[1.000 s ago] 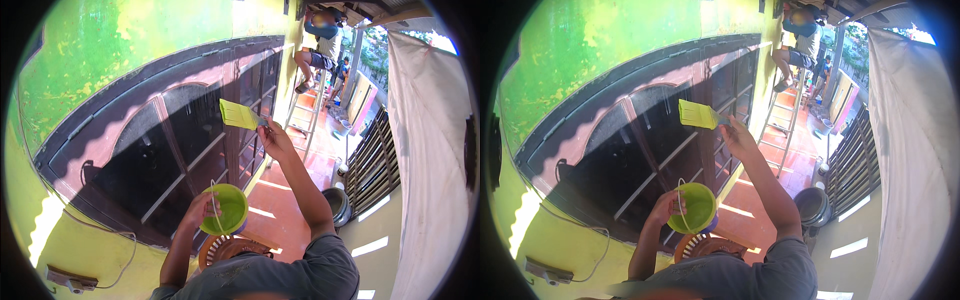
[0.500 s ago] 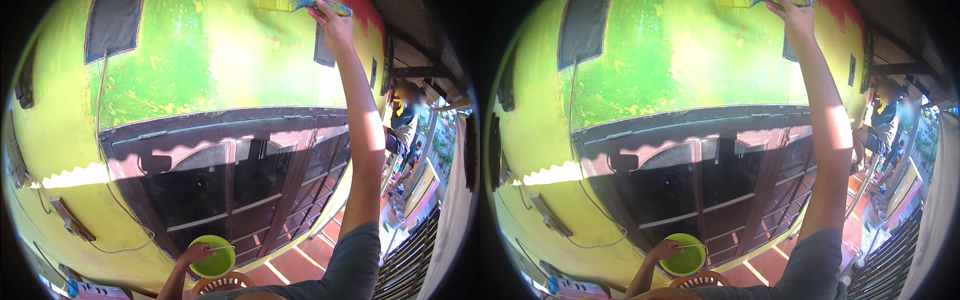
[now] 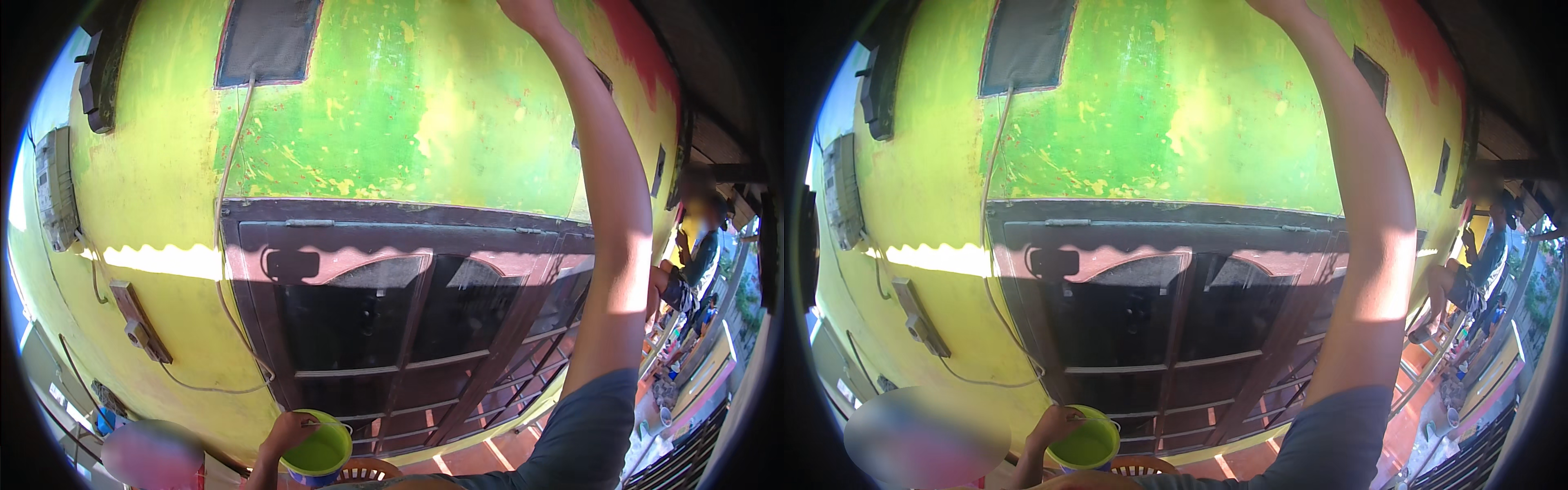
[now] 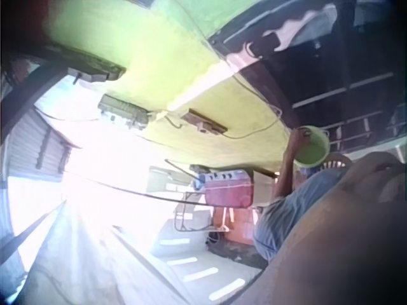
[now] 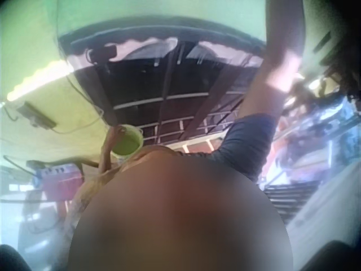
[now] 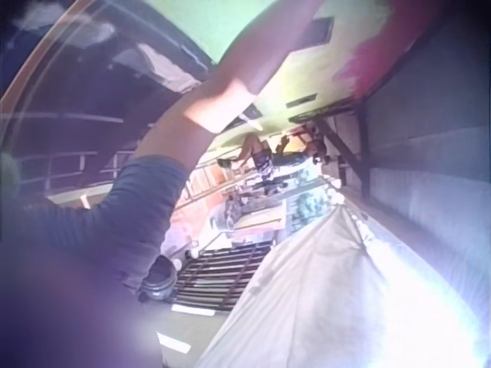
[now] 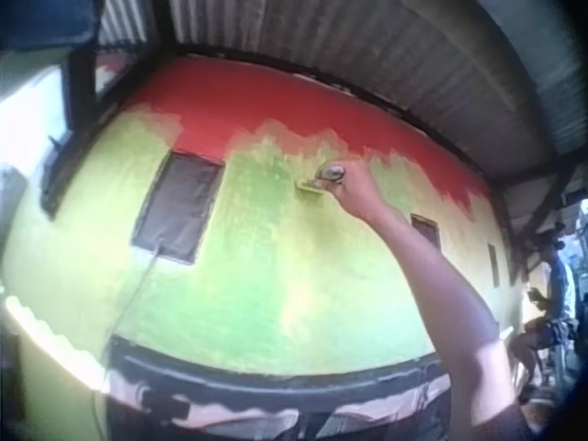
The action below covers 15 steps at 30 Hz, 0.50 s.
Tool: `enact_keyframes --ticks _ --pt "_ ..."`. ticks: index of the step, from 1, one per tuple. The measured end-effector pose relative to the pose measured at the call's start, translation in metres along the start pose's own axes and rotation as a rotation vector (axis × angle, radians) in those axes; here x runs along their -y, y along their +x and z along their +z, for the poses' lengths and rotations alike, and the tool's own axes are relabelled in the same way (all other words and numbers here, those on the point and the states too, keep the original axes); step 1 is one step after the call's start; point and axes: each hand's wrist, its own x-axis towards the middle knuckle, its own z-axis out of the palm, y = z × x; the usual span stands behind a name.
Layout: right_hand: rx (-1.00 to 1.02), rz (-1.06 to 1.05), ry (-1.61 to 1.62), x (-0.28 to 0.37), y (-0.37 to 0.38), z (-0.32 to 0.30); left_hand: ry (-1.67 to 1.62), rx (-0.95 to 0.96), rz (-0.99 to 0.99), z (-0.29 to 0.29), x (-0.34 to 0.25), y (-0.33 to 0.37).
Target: The person moves a wooden chair, picks up a bucket, and uses a paintbrush to apply green paint to the exterior wall above a window. The person repeatedly dips the brush into the bucket and paints the wall surface.
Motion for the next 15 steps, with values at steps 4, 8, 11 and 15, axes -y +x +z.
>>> enact_keyframes --ticks 4,8,11,15 --pt "0.266 0.155 0.086 0.053 -0.087 -0.02 -0.053 0.012 0.024 -0.009 0.009 -0.011" --pt "0.467 0.298 0.3 0.084 -0.124 -0.038 -0.091 0.031 0.031 -0.012 0.014 -0.017" --pt "0.535 0.25 0.306 0.072 -0.091 -0.026 -0.137 0.013 0.052 -0.011 0.015 -0.017" --pt "0.111 0.09 0.21 0.03 -0.003 -0.011 -0.166 -0.025 0.079 -0.006 0.015 -0.014"
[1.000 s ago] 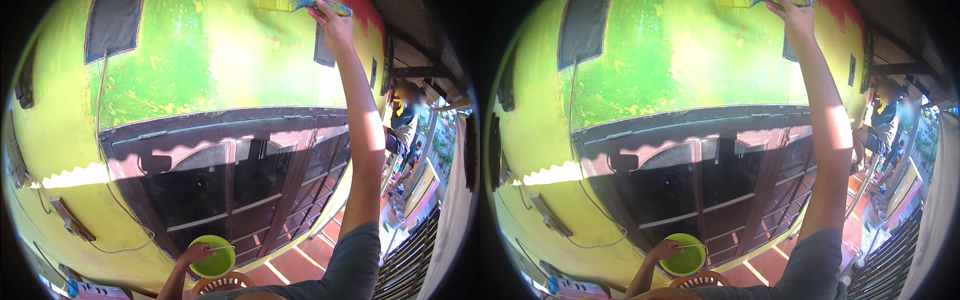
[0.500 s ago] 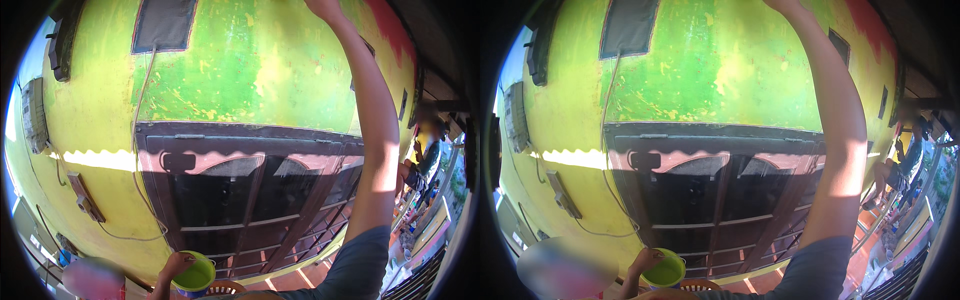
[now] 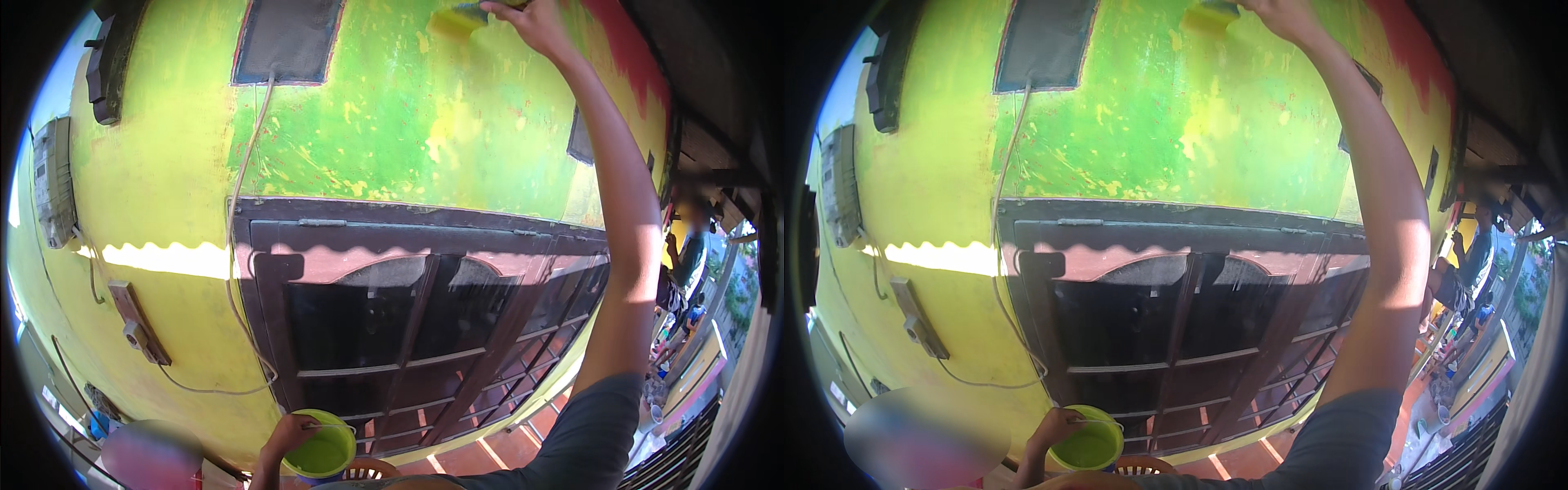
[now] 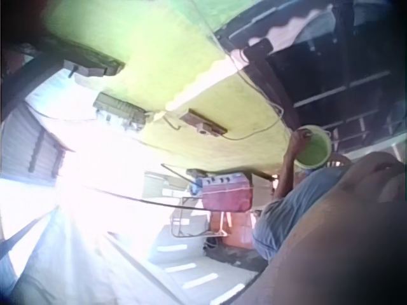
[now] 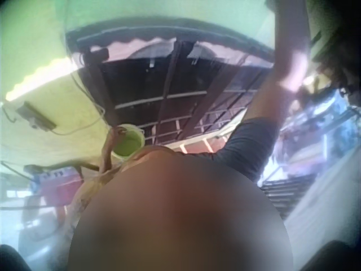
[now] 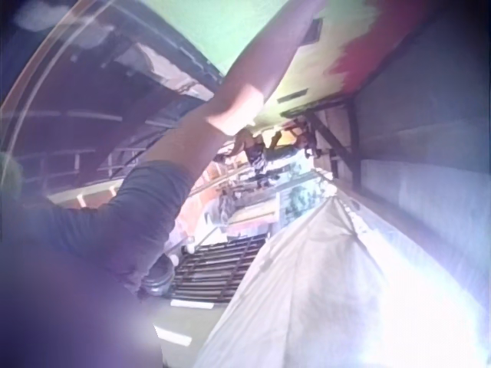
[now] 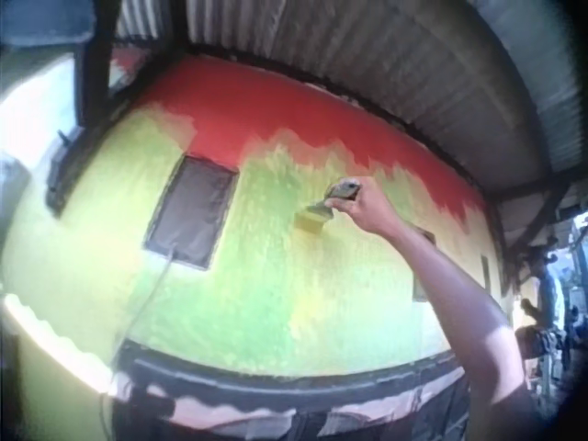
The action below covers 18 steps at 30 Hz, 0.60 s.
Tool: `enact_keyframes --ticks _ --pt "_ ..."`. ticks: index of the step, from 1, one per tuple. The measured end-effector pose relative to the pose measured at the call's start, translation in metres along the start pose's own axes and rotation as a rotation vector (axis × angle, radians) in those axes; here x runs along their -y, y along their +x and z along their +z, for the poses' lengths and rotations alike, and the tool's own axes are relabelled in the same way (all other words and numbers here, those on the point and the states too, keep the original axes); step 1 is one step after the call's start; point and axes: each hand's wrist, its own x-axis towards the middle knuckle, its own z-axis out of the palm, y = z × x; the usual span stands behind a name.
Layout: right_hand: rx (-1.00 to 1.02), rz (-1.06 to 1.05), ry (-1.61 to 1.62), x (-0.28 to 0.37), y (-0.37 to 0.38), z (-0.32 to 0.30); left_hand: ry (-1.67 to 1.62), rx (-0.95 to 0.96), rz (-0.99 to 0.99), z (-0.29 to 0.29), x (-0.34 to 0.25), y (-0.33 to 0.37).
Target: The person moves a wooden chair, picks up a bucket, and uses a paintbrush to apply green paint to the exterior wall above a window. The person repeatedly dips the brush into the bucket and paints the wall surface.
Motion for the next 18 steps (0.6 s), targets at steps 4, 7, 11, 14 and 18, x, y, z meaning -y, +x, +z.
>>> enact_keyframes --ticks 4,7,11,14,18 --pt "-0.275 -0.04 -0.103 -0.029 0.077 -0.013 0.02 -0.002 0.026 0.004 -0.001 0.003" --pt "-0.364 -0.173 -0.121 -0.044 0.102 -0.002 -0.008 -0.034 0.065 0.006 -0.002 0.005" --pt "-0.165 -0.114 -0.154 -0.033 0.058 0.017 -0.036 0.006 0.018 0.005 0.0 0.004" --pt "0.072 0.038 -0.15 0.005 -0.036 0.02 -0.024 0.014 0.063 0.004 0.005 0.006" --pt "0.324 0.04 -0.013 0.066 -0.134 0.021 0.004 0.046 0.05 0.005 0.01 0.008"
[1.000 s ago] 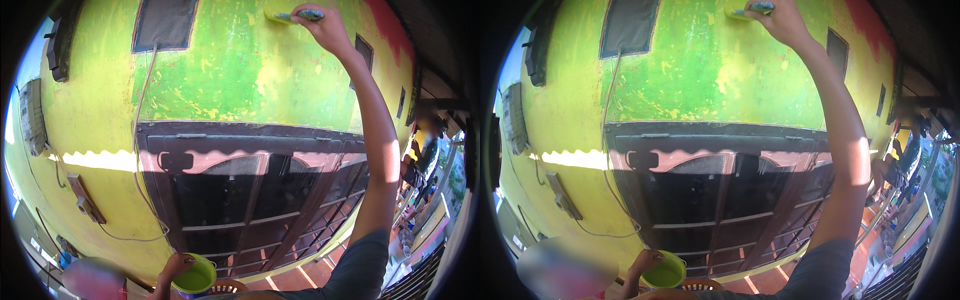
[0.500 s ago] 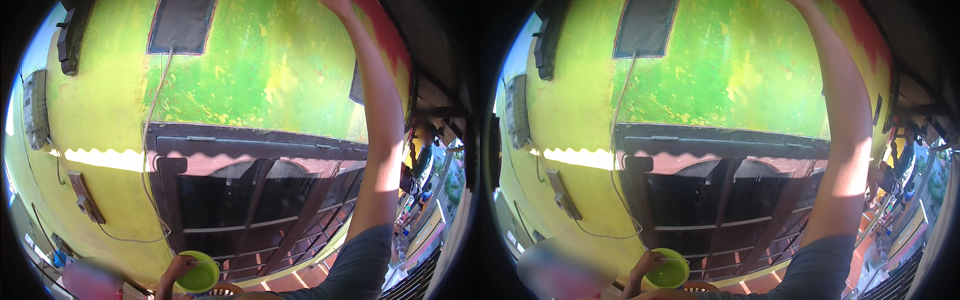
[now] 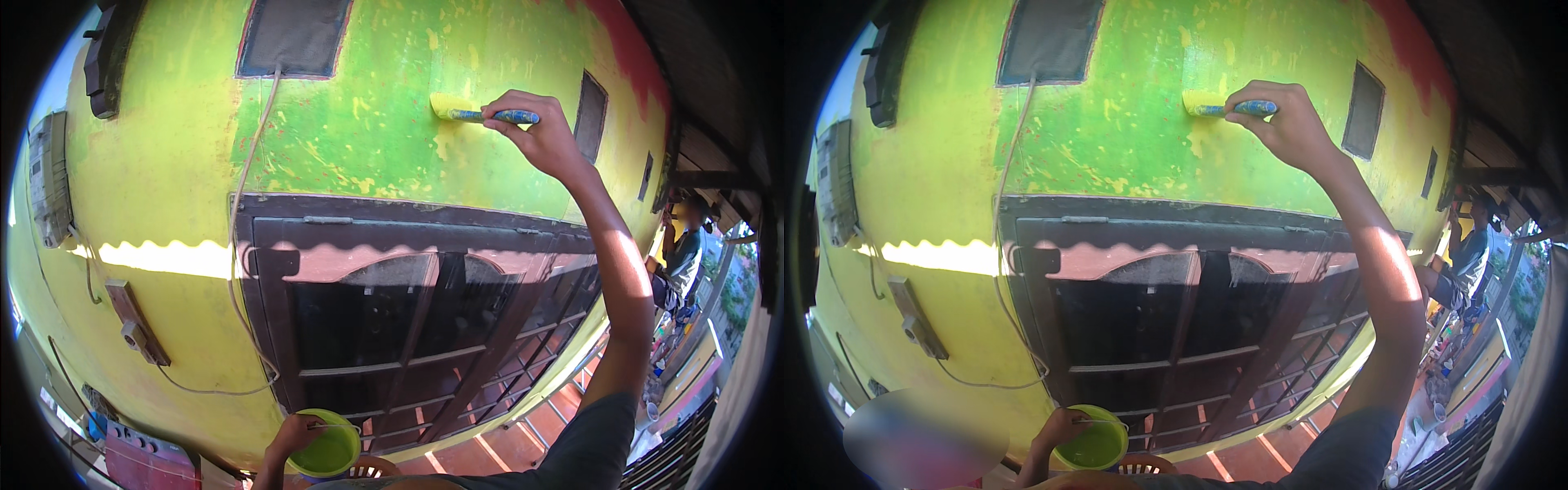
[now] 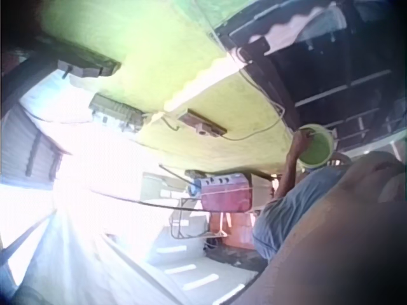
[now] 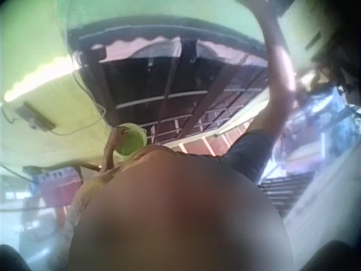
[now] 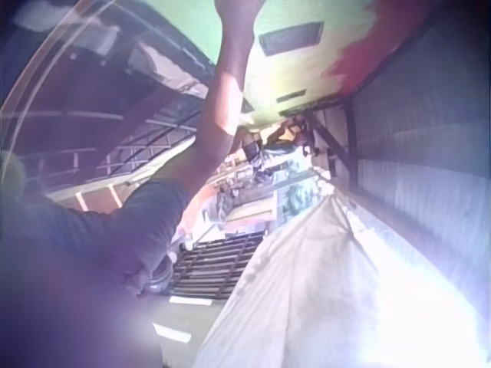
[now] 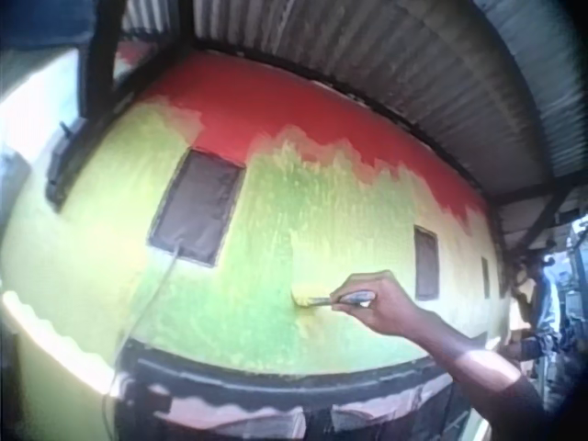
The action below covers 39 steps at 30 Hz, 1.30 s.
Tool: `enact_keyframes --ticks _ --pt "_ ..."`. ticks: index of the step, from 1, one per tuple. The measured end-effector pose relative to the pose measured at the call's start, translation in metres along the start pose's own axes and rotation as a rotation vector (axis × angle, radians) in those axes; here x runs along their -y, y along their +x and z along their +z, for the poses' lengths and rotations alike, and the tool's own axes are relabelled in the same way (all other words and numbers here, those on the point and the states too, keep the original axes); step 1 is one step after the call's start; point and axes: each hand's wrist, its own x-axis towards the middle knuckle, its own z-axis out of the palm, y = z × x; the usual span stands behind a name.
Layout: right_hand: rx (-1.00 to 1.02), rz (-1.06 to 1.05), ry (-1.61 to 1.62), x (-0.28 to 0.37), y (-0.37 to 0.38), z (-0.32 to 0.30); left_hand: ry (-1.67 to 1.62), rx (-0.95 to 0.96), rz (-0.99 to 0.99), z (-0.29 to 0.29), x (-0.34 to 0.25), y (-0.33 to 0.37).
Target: The person moves a wooden chair, picks up a bucket, and uses a paintbrush to apply green paint to the exterior wall above a window. The person repeatedly dips the brush into the bucket and paints the wall surface.
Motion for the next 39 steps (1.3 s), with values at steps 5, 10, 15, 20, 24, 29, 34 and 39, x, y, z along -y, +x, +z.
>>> enact_keyframes --ticks 5,10,15,20,24,29,34,39 --pt "0.113 0.208 0.185 0.0 0.0 -0.012 0.006 0.013 0.029 0.004 0.001 0.002" --pt "-0.192 0.128 -0.038 -0.067 0.108 -0.064 0.021 0.036 -0.013 0.013 -0.001 0.004" --pt "-0.628 -0.1 -0.172 -0.116 0.19 -0.112 0.012 0.018 0.007 0.026 0.001 0.005" --pt "-0.511 0.005 -0.26 -0.127 0.165 -0.085 -0.021 0.027 -0.013 0.028 0.001 0.01" --pt "-0.27 0.068 -0.115 -0.084 0.052 -0.031 -0.051 0.059 -0.025 0.025 -0.003 0.012" --pt "0.004 0.087 0.103 0.005 -0.07 0.011 -0.043 0.015 0.054 0.026 -0.005 0.017" --pt "0.142 0.182 0.155 0.013 -0.066 0.017 -0.004 0.023 0.087 0.029 -0.005 0.021" --pt "-0.152 0.244 -0.176 -0.032 0.008 -0.016 -0.028 0.03 0.029 0.033 -0.013 0.024"
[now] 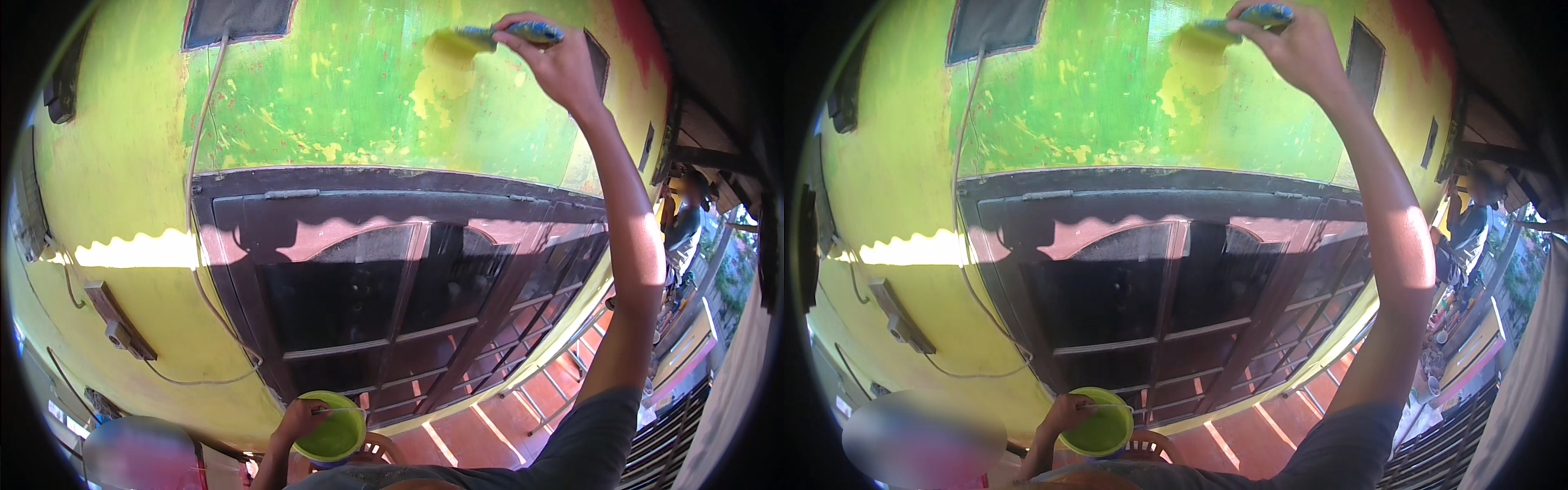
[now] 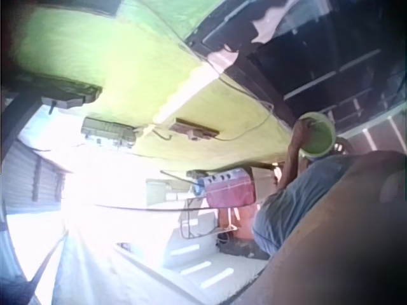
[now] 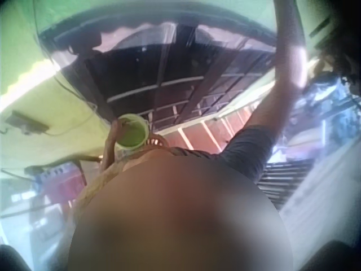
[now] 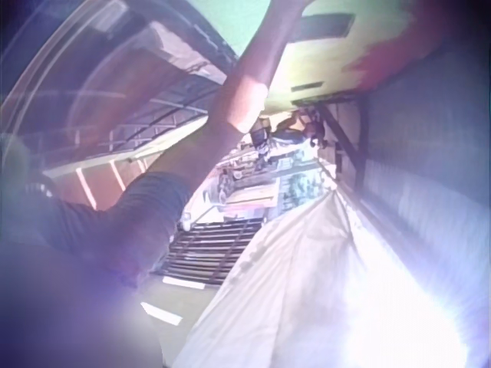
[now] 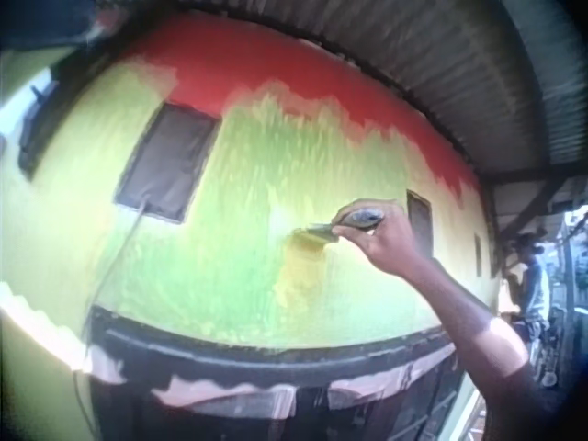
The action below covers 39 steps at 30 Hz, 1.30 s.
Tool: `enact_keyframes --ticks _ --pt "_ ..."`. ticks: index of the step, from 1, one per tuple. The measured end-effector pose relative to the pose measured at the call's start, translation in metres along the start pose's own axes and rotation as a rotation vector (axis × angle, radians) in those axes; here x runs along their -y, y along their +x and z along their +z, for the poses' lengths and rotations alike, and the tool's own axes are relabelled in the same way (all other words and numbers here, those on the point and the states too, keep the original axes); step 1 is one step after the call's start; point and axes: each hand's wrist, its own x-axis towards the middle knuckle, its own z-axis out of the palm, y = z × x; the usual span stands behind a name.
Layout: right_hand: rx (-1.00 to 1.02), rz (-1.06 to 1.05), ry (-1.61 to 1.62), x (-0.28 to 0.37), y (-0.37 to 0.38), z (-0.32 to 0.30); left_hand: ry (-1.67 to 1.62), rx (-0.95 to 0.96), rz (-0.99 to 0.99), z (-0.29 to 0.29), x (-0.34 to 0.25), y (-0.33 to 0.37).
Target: The person moves a wooden chair, picks up a bucket, and uses a paintbrush to apply green paint to the exterior wall above a window. The person repeatedly dips the brush into the bucket and paints the wall surface.
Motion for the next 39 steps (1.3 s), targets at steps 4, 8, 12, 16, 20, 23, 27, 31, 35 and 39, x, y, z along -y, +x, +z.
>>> enact_keyframes --ticks 4,8,12,16,20,23,27,31,35,39 --pt "-0.29 -0.311 -0.048 -0.011 0.005 -0.003 -0.024 0.003 -0.023 0.001 -0.007 -0.002" --pt "-0.156 -0.466 0.066 0.009 -0.056 0.046 -0.041 -0.002 -0.023 0.0 -0.011 -0.002" --pt "0.159 -0.393 0.147 0.044 -0.131 0.046 -0.041 0.017 -0.049 -0.005 -0.012 -0.002" --pt "0.233 -0.217 0.337 0.061 -0.143 0.026 -0.027 0.014 -0.065 -0.009 -0.012 -0.003" --pt "0.288 -0.228 0.404 0.064 -0.111 0.036 -0.016 -0.009 -0.042 -0.009 -0.009 -0.004" --pt "0.274 -0.131 0.298 0.055 -0.072 0.047 -0.028 -0.021 -0.07 -0.007 -0.008 -0.008" --pt "-0.046 -0.264 0.324 0.043 -0.047 0.035 -0.073 -0.043 -0.101 -0.008 -0.008 -0.014" --pt "-0.21 -0.422 0.044 0.047 -0.065 0.037 -0.057 -0.046 -0.076 -0.009 -0.005 -0.018" --pt "0.057 -0.434 0.094 0.071 -0.116 0.063 -0.076 -0.06 -0.1 -0.011 -0.003 -0.02" --pt "0.205 -0.339 0.279 0.09 -0.144 0.052 -0.079 -0.049 -0.09 -0.015 -0.003 -0.023"
